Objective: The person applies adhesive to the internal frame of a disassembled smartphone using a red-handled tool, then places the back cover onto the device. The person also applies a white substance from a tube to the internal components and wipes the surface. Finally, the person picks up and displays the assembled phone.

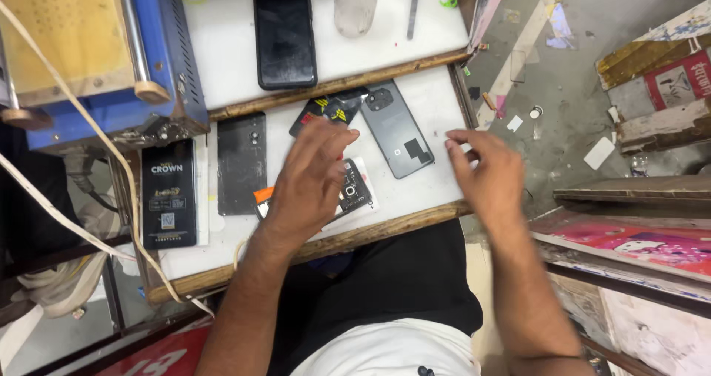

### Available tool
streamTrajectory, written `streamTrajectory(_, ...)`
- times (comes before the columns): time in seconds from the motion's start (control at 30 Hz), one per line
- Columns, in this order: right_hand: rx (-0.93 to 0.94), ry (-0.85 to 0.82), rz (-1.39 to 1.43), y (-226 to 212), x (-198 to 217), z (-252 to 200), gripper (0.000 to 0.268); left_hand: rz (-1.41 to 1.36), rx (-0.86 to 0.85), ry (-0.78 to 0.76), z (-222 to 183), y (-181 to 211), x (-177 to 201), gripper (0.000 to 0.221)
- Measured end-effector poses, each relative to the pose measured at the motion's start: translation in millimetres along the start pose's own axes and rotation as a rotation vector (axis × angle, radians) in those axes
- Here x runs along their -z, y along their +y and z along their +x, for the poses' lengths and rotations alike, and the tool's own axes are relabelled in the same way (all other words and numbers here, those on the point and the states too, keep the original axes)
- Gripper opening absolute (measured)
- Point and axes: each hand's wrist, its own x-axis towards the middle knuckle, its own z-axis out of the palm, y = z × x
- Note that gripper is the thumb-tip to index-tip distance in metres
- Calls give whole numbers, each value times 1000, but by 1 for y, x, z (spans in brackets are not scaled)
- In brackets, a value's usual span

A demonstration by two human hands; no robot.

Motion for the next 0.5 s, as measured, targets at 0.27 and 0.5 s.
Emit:
streamTrajectory(0.27,129,-204,-357,-2,2,27,17,184,-74,46,2,3,-2,52)
streamTrajectory(0.5,282,-329,-594,-9,-1,43,11,132,-80,30,8,9,5,49)
